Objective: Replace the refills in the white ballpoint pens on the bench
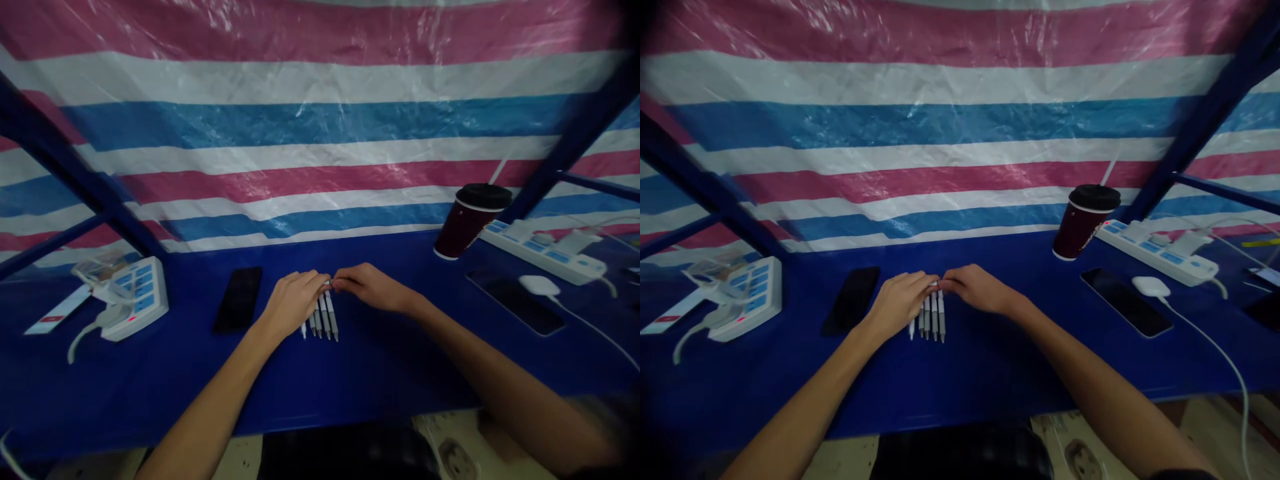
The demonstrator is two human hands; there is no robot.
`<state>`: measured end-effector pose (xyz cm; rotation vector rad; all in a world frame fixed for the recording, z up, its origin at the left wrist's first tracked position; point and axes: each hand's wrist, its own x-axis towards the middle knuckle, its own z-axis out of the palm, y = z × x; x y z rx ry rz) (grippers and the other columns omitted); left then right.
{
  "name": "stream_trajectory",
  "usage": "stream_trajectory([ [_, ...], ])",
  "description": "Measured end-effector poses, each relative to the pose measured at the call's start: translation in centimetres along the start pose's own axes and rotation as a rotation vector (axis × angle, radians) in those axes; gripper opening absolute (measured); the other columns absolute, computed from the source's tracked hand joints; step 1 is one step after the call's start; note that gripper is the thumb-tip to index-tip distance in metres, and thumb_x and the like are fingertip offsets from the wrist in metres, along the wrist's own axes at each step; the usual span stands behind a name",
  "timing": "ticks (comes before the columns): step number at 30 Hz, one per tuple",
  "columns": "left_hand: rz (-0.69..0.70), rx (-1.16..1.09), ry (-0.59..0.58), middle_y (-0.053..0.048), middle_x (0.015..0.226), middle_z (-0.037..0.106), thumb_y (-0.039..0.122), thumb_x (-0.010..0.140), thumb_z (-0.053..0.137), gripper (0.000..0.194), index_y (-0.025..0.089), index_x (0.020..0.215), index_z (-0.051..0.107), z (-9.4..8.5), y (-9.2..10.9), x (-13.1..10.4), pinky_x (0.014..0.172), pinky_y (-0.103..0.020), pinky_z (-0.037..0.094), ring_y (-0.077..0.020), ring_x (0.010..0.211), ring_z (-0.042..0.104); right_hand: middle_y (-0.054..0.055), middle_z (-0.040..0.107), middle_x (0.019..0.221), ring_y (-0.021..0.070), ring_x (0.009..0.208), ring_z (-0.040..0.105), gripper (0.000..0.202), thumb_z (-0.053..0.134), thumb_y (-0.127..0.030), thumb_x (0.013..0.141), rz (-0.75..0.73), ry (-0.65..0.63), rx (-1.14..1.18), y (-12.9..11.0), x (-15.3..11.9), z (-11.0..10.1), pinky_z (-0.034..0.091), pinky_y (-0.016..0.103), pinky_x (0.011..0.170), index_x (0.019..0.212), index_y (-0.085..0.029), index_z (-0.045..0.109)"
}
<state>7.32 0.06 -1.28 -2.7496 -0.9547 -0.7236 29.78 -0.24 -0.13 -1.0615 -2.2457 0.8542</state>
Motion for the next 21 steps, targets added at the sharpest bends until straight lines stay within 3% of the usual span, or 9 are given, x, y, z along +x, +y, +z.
stream_trajectory([
  [3, -0.081, -0.158, -0.047, -0.003, 0.088, 0.071, 0.030, 0.107, 0.046, 0.026, 0.019, 0.116, 0.068, -0.1, -0.3, 0.0, 0.062, -0.027, 0.044, -0.0152, 0.073, 0.066, 0.008, 0.070, 0.088, 0.0181, 0.077, 0.062, 0.028, 0.044, -0.029, 0.106, -0.091, 0.041, -0.202, -0.1, -0.1, 0.4, 0.042, 0.031, 0.075, 0.097, -0.016, 0.068],
  [6, -0.159, -0.300, -0.090, -0.001, 0.086, 0.071, 0.031, 0.107, 0.046, 0.026, 0.021, 0.105, 0.070, -0.3, -0.5, 0.0, 0.066, -0.026, 0.047, -0.0150, 0.075, 0.068, 0.010, 0.072, 0.095, 0.0201, 0.081, 0.064, 0.025, 0.046, -0.028, 0.105, -0.116, 0.020, -0.234, 0.2, -0.2, 0.4, 0.043, 0.032, 0.077, 0.102, -0.017, 0.069],
  [9, -0.202, -0.322, -0.095, -0.001, 0.086, 0.072, 0.034, 0.107, 0.047, 0.027, 0.021, 0.100, 0.070, -0.4, -0.5, 0.0, 0.069, -0.027, 0.049, -0.0156, 0.077, 0.069, 0.007, 0.073, 0.095, 0.0187, 0.081, 0.064, 0.026, 0.052, -0.037, 0.103, -0.047, 0.047, -0.075, 0.2, -0.1, 0.1, 0.045, 0.031, 0.076, 0.103, -0.019, 0.070],
  [14, -0.155, -0.199, -0.048, -0.003, 0.092, 0.072, 0.033, 0.104, 0.052, 0.023, 0.021, 0.109, 0.070, -0.5, -0.2, 0.0, 0.071, -0.027, 0.051, -0.0173, 0.085, 0.069, 0.001, 0.062, 0.066, 0.0122, 0.055, 0.051, 0.047, 0.049, -0.055, 0.100, 0.246, 0.074, 0.276, 0.4, 0.4, 0.4, 0.039, 0.026, 0.055, 0.078, -0.017, 0.065],
  [18, -0.177, -0.161, -0.014, -0.003, 0.093, 0.073, 0.029, 0.102, 0.056, 0.019, 0.022, 0.109, 0.072, -0.4, -0.1, -0.2, 0.070, -0.027, 0.050, -0.0173, 0.085, 0.068, 0.003, 0.068, 0.087, 0.0142, 0.073, 0.061, 0.036, 0.078, -0.049, 0.081, 0.179, 0.172, 0.486, 0.8, 0.7, 1.0, 0.048, 0.026, 0.064, 0.093, -0.018, 0.063],
  [21, -0.184, -0.171, 0.036, -0.003, 0.094, 0.073, 0.031, 0.101, 0.058, 0.018, 0.023, 0.109, 0.073, 0.0, 0.0, -0.2, 0.072, -0.028, 0.051, -0.0169, 0.084, 0.068, 0.003, 0.067, 0.082, 0.0141, 0.068, 0.061, 0.038, 0.072, -0.050, 0.086, 0.227, 0.151, 0.591, 1.0, 0.7, 1.2, 0.049, 0.026, 0.058, 0.101, -0.018, 0.061],
])
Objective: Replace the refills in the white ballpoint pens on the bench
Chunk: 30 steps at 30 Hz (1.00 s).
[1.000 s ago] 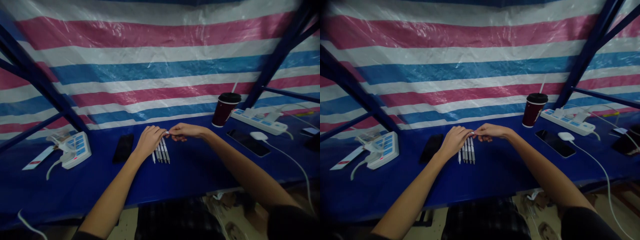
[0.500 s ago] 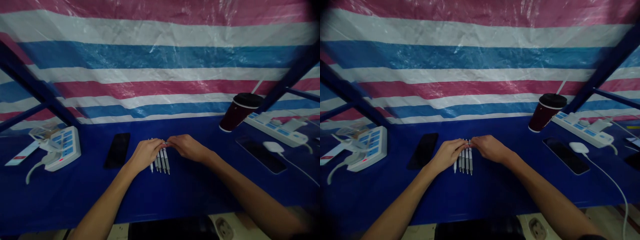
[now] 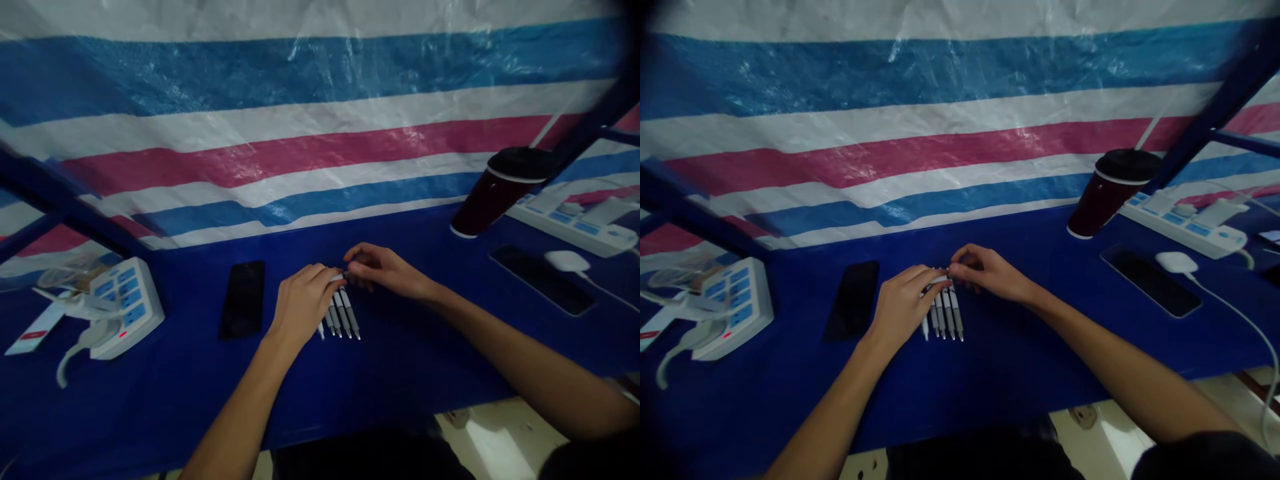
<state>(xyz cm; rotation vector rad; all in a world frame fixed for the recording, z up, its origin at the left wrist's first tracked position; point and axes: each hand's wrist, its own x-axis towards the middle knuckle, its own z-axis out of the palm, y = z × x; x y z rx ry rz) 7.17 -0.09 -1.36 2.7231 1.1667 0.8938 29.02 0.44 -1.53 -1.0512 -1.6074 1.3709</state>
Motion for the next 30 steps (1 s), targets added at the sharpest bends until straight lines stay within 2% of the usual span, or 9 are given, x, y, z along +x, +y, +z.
stream_trajectory([
  [2, 0.016, 0.005, 0.019, -0.003, 0.093, 0.074, 0.032, 0.101, 0.059, 0.019, 0.023, 0.108, 0.074, 0.3, 0.0, -0.1, 0.073, -0.029, 0.052, -0.0172, 0.084, 0.068, 0.002, 0.066, 0.076, 0.0135, 0.063, 0.060, 0.037, 0.069, -0.051, 0.089, 0.045, -0.024, 0.029, 0.0, -0.1, 0.2, 0.047, 0.025, 0.052, 0.101, -0.017, 0.060],
  [6, 0.012, 0.005, 0.037, -0.004, 0.093, 0.074, 0.031, 0.102, 0.058, 0.019, 0.022, 0.109, 0.074, 0.5, 0.1, -0.1, 0.073, -0.028, 0.052, -0.0171, 0.084, 0.068, 0.004, 0.068, 0.090, 0.0149, 0.074, 0.063, 0.043, 0.082, -0.045, 0.077, -0.039, 0.031, 0.048, -0.2, -0.3, 0.5, 0.050, 0.024, 0.054, 0.101, -0.019, 0.058],
  [9, 0.036, 0.000, 0.014, -0.003, 0.089, 0.074, 0.033, 0.102, 0.058, 0.020, 0.022, 0.104, 0.074, 0.6, 0.3, -0.1, 0.072, -0.028, 0.052, -0.0169, 0.082, 0.068, 0.003, 0.066, 0.080, 0.0139, 0.065, 0.061, 0.034, 0.072, -0.047, 0.087, -0.024, 0.026, -0.014, -0.1, -0.5, 0.6, 0.046, 0.023, 0.048, 0.101, -0.019, 0.059],
  [11, 0.056, -0.001, -0.014, -0.003, 0.087, 0.074, 0.033, 0.102, 0.057, 0.021, 0.022, 0.103, 0.074, 0.6, 0.3, 0.0, 0.070, -0.029, 0.051, -0.0170, 0.081, 0.067, 0.003, 0.066, 0.077, 0.0140, 0.065, 0.061, 0.031, 0.071, -0.046, 0.088, -0.029, 0.050, -0.059, 0.1, -0.5, 0.6, 0.047, 0.024, 0.051, 0.098, -0.019, 0.060],
  [15, 0.027, -0.045, -0.002, -0.004, 0.089, 0.075, 0.034, 0.103, 0.055, 0.023, 0.022, 0.110, 0.074, 0.7, -0.1, 0.0, 0.073, -0.030, 0.053, -0.0169, 0.082, 0.068, 0.006, 0.070, 0.092, 0.0170, 0.079, 0.066, 0.038, 0.079, -0.044, 0.081, -0.047, 0.081, -0.032, 0.3, -0.6, 0.4, 0.052, 0.025, 0.056, 0.104, -0.020, 0.058],
  [19, 0.029, -0.089, -0.019, -0.003, 0.091, 0.076, 0.034, 0.102, 0.056, 0.022, 0.022, 0.109, 0.074, 0.7, -0.4, -0.1, 0.074, -0.030, 0.054, -0.0171, 0.083, 0.070, 0.005, 0.071, 0.083, 0.0139, 0.063, 0.061, 0.035, 0.070, -0.048, 0.088, 0.060, 0.014, -0.043, 0.2, -0.5, 0.3, 0.048, 0.025, 0.050, 0.106, -0.018, 0.061],
  [21, 0.028, -0.094, -0.040, -0.003, 0.095, 0.077, 0.032, 0.102, 0.056, 0.020, 0.022, 0.109, 0.072, 0.6, -0.3, 0.0, 0.075, -0.031, 0.054, -0.0177, 0.085, 0.071, 0.006, 0.073, 0.086, 0.0149, 0.067, 0.064, 0.029, 0.071, -0.044, 0.088, 0.053, -0.007, -0.088, -0.2, -0.5, 0.0, 0.052, 0.027, 0.057, 0.100, -0.019, 0.065],
  [25, -0.041, -0.132, -0.056, -0.002, 0.098, 0.077, 0.026, 0.100, 0.057, 0.019, 0.024, 0.114, 0.070, 0.1, 0.1, 0.1, 0.074, -0.030, 0.054, -0.0169, 0.083, 0.072, 0.007, 0.075, 0.100, 0.0225, 0.093, 0.071, 0.019, 0.076, -0.034, 0.083, -0.025, 0.057, -0.222, -1.0, -0.6, -1.1, 0.056, 0.037, 0.086, 0.096, -0.021, 0.071],
  [30, -0.144, -0.191, -0.058, 0.000, 0.094, 0.074, 0.022, 0.098, 0.056, 0.016, 0.023, 0.106, 0.069, -0.5, -0.1, 0.3, 0.063, -0.026, 0.051, -0.0125, 0.070, 0.066, 0.007, 0.075, 0.097, 0.0251, 0.092, 0.071, 0.021, 0.076, -0.038, 0.082, -0.033, 0.098, -0.285, -1.4, -0.5, -2.6, 0.056, 0.042, 0.089, 0.096, -0.022, 0.074],
])
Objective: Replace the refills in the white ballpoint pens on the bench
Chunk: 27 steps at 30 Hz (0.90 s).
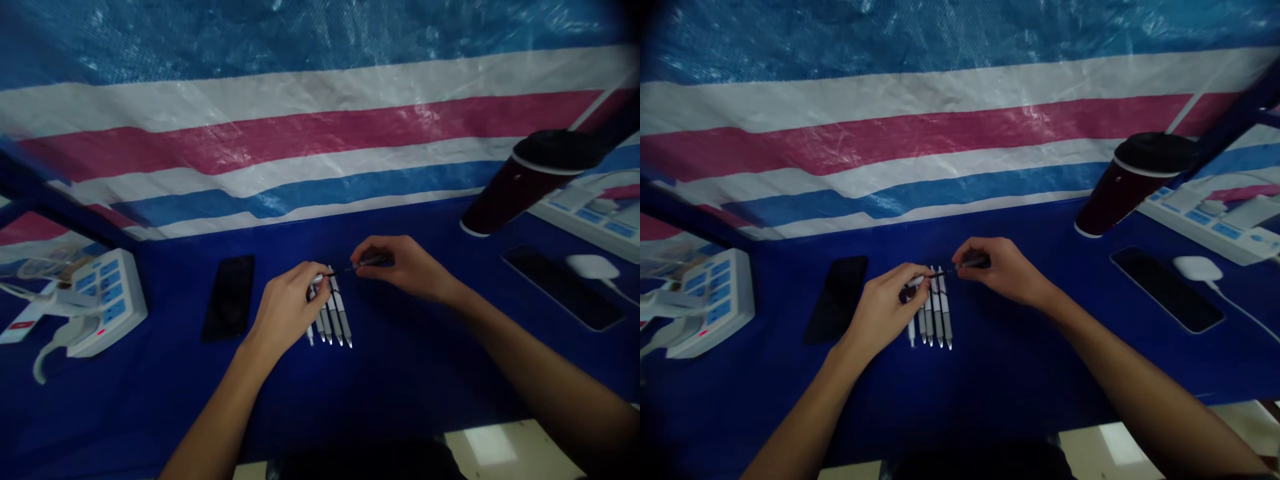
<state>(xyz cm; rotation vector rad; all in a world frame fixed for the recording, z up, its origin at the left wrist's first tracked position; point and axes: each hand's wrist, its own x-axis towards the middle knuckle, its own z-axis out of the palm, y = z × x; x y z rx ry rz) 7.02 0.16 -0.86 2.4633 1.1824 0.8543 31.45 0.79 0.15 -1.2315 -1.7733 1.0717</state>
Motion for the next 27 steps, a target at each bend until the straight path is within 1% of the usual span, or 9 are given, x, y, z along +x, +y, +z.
stream_trajectory([
  [5, -0.051, -0.003, 0.026, 0.000, 0.091, 0.071, 0.026, 0.100, 0.055, 0.018, 0.024, 0.106, 0.072, -0.3, -0.3, 0.1, 0.063, -0.026, 0.050, -0.0110, 0.066, 0.062, 0.008, 0.074, 0.098, 0.0251, 0.093, 0.069, 0.024, 0.073, -0.042, 0.085, -0.015, 0.031, -0.035, 0.5, 0.3, -1.3, 0.054, 0.040, 0.086, 0.099, -0.022, 0.074],
  [9, -0.060, 0.000, 0.055, 0.000, 0.088, 0.070, 0.027, 0.101, 0.053, 0.020, 0.023, 0.103, 0.073, -0.4, -0.1, 0.2, 0.059, -0.025, 0.047, -0.0103, 0.065, 0.061, 0.006, 0.072, 0.093, 0.0218, 0.088, 0.066, 0.030, 0.062, -0.046, 0.094, -0.007, 0.033, -0.029, 0.4, 0.3, -1.7, 0.051, 0.034, 0.079, 0.105, -0.021, 0.074],
  [11, -0.059, -0.006, 0.056, 0.000, 0.087, 0.070, 0.028, 0.102, 0.053, 0.021, 0.023, 0.104, 0.073, -0.4, 0.0, 0.2, 0.057, -0.025, 0.046, -0.0098, 0.063, 0.060, 0.005, 0.069, 0.088, 0.0198, 0.082, 0.063, 0.034, 0.058, -0.049, 0.096, 0.010, 0.019, -0.018, 0.3, 0.2, -1.2, 0.048, 0.032, 0.073, 0.105, -0.020, 0.075],
  [14, -0.040, -0.026, 0.046, 0.000, 0.087, 0.069, 0.029, 0.102, 0.053, 0.021, 0.024, 0.107, 0.074, -0.3, 0.2, 0.1, 0.056, -0.024, 0.046, -0.0101, 0.065, 0.061, 0.003, 0.067, 0.081, 0.0175, 0.074, 0.058, 0.034, 0.065, -0.052, 0.092, 0.028, -0.011, -0.002, 0.1, 0.1, 0.1, 0.044, 0.029, 0.066, 0.098, -0.020, 0.076],
  [18, -0.021, -0.060, 0.051, -0.001, 0.087, 0.069, 0.030, 0.102, 0.055, 0.022, 0.024, 0.111, 0.074, -0.2, 0.2, 0.1, 0.057, -0.025, 0.048, -0.0111, 0.067, 0.062, 0.002, 0.062, 0.071, 0.0152, 0.065, 0.051, 0.031, 0.068, -0.050, 0.089, 0.049, 0.049, -0.014, 0.1, 0.0, 1.3, 0.038, 0.029, 0.060, 0.090, -0.021, 0.077],
  [20, -0.028, -0.083, 0.040, -0.002, 0.093, 0.070, 0.031, 0.102, 0.057, 0.024, 0.025, 0.117, 0.074, -0.2, 0.0, 0.2, 0.062, -0.026, 0.051, -0.0122, 0.071, 0.063, 0.001, 0.060, 0.069, 0.0147, 0.063, 0.049, 0.031, 0.069, -0.050, 0.088, 0.049, 0.077, -0.009, 0.1, 0.1, 1.2, 0.036, 0.029, 0.058, 0.088, -0.020, 0.077],
  [22, -0.030, -0.111, 0.021, -0.004, 0.102, 0.070, 0.029, 0.101, 0.058, 0.031, 0.027, 0.130, 0.069, -0.4, -0.2, 0.4, 0.075, -0.029, 0.055, -0.0153, 0.084, 0.065, 0.001, 0.057, 0.067, 0.0139, 0.061, 0.047, 0.032, 0.071, -0.051, 0.086, 0.052, 0.116, 0.014, 0.2, 0.2, 0.6, 0.035, 0.029, 0.057, 0.086, -0.019, 0.077],
  [24, -0.031, -0.147, 0.026, -0.005, 0.108, 0.070, 0.025, 0.102, 0.056, 0.039, 0.028, 0.140, 0.062, -0.7, -0.5, 0.5, 0.089, -0.036, 0.054, -0.0187, 0.099, 0.064, 0.000, 0.053, 0.064, 0.0130, 0.059, 0.043, 0.033, 0.073, -0.052, 0.085, 0.063, 0.183, 0.046, 0.4, 0.2, -0.4, 0.032, 0.029, 0.055, 0.082, -0.019, 0.075],
  [27, -0.107, -0.309, 0.101, -0.005, 0.107, 0.072, 0.023, 0.100, 0.057, 0.040, 0.028, 0.139, 0.063, -1.3, -0.9, 0.7, 0.100, -0.042, 0.051, -0.0205, 0.105, 0.063, -0.001, 0.048, 0.062, 0.0125, 0.058, 0.041, 0.033, 0.077, -0.051, 0.081, 0.081, 0.304, 0.125, 0.8, 0.4, -1.8, 0.032, 0.029, 0.054, 0.076, -0.018, 0.073],
])
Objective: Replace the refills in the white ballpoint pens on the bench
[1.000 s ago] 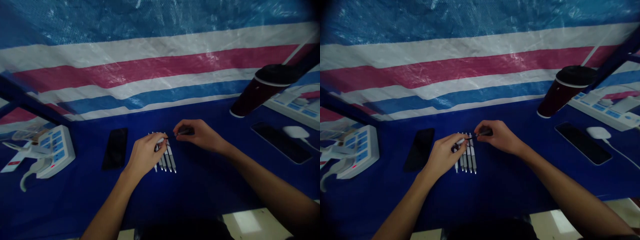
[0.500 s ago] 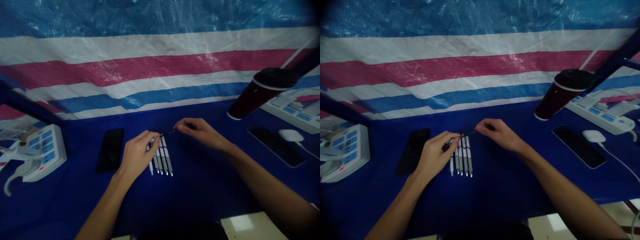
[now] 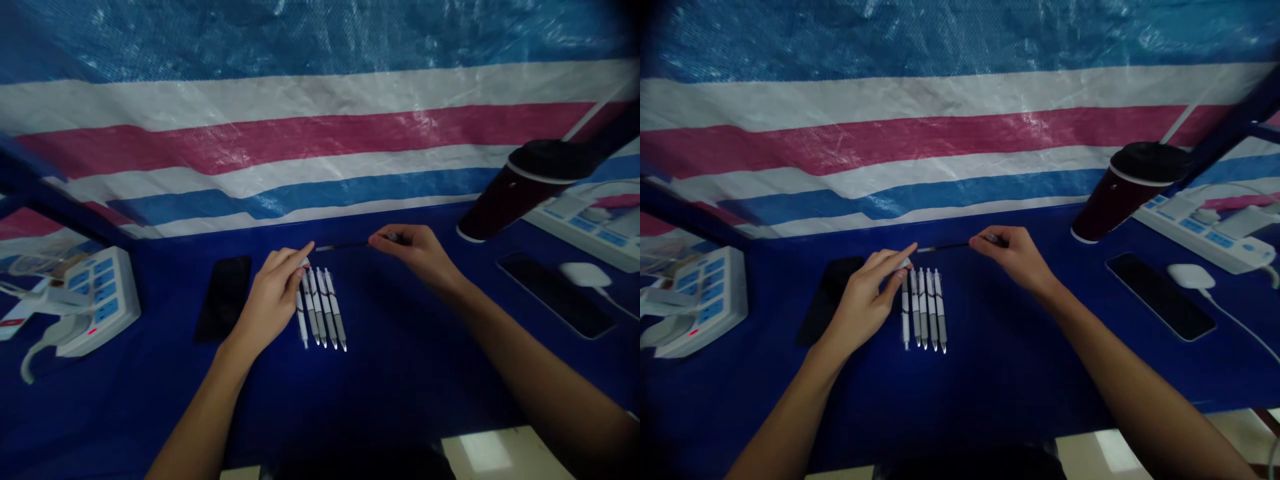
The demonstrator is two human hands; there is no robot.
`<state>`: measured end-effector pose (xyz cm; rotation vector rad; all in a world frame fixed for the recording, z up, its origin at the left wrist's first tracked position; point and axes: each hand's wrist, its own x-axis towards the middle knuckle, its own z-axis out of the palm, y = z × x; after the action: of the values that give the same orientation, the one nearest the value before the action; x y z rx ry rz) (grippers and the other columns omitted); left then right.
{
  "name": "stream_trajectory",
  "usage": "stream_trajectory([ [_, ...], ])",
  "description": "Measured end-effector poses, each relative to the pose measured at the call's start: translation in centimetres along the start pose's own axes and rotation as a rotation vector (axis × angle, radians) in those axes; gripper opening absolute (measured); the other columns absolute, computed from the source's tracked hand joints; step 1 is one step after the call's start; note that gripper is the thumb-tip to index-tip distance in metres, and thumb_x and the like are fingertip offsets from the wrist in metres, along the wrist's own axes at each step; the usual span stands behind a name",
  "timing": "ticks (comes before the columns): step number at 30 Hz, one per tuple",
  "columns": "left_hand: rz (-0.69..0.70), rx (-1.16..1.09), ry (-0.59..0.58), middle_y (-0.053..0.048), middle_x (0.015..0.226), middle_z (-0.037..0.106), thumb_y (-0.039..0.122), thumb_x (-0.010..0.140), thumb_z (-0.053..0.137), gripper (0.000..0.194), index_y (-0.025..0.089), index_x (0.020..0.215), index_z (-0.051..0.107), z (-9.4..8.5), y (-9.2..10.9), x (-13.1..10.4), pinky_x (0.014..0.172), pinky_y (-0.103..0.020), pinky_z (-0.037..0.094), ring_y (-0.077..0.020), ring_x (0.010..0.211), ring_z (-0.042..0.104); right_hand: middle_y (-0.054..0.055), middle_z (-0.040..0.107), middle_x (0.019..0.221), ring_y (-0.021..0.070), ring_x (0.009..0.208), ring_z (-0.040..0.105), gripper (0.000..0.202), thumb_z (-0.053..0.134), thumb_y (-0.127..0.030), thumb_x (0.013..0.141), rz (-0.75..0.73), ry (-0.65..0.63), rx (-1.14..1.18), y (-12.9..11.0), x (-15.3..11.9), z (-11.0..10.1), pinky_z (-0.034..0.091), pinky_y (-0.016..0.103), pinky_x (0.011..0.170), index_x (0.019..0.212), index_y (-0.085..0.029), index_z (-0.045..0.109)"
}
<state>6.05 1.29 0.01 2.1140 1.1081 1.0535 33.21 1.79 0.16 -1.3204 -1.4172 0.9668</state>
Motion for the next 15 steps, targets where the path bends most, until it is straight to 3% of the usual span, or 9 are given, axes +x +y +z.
stream_trajectory([
  [3, -0.197, -0.405, 0.140, -0.007, 0.113, 0.074, 0.025, 0.094, 0.068, 0.040, 0.024, 0.134, 0.068, -0.6, -0.1, 0.3, 0.104, -0.040, 0.051, -0.0214, 0.109, 0.067, -0.001, 0.046, 0.062, 0.0127, 0.058, 0.042, 0.032, 0.080, -0.049, 0.079, 0.035, 0.044, 0.175, 0.5, 0.5, -0.7, 0.037, 0.030, 0.056, 0.073, -0.019, 0.071],
  [7, -0.373, -0.899, 0.286, -0.007, 0.118, 0.074, 0.022, 0.088, 0.076, 0.038, 0.023, 0.126, 0.072, -1.2, -0.5, 0.6, 0.108, -0.038, 0.052, -0.0206, 0.113, 0.069, -0.002, 0.038, 0.061, 0.0117, 0.055, 0.035, 0.029, 0.080, -0.046, 0.080, 0.143, -0.025, 0.356, 1.2, 0.8, -0.6, 0.040, 0.031, 0.056, 0.076, -0.019, 0.072],
  [11, -0.427, -1.016, 0.310, -0.003, 0.107, 0.076, 0.019, 0.090, 0.074, 0.039, 0.025, 0.128, 0.070, -1.3, -0.8, 0.7, 0.111, -0.037, 0.052, -0.0171, 0.109, 0.071, -0.004, 0.035, 0.062, 0.0107, 0.054, 0.030, 0.028, 0.081, -0.044, 0.080, 0.181, -0.084, 0.421, 1.8, 0.9, -0.3, 0.041, 0.031, 0.054, 0.079, -0.018, 0.072],
  [15, -0.403, -0.874, 0.274, -0.006, 0.106, 0.076, 0.024, 0.089, 0.076, 0.033, 0.021, 0.121, 0.073, -1.2, -0.7, 0.5, 0.103, -0.038, 0.057, -0.0188, 0.101, 0.073, -0.003, 0.039, 0.061, 0.0109, 0.054, 0.035, 0.029, 0.080, -0.046, 0.080, 0.118, -0.057, 0.357, 1.6, 0.7, -0.1, 0.042, 0.031, 0.055, 0.080, -0.018, 0.072],
])
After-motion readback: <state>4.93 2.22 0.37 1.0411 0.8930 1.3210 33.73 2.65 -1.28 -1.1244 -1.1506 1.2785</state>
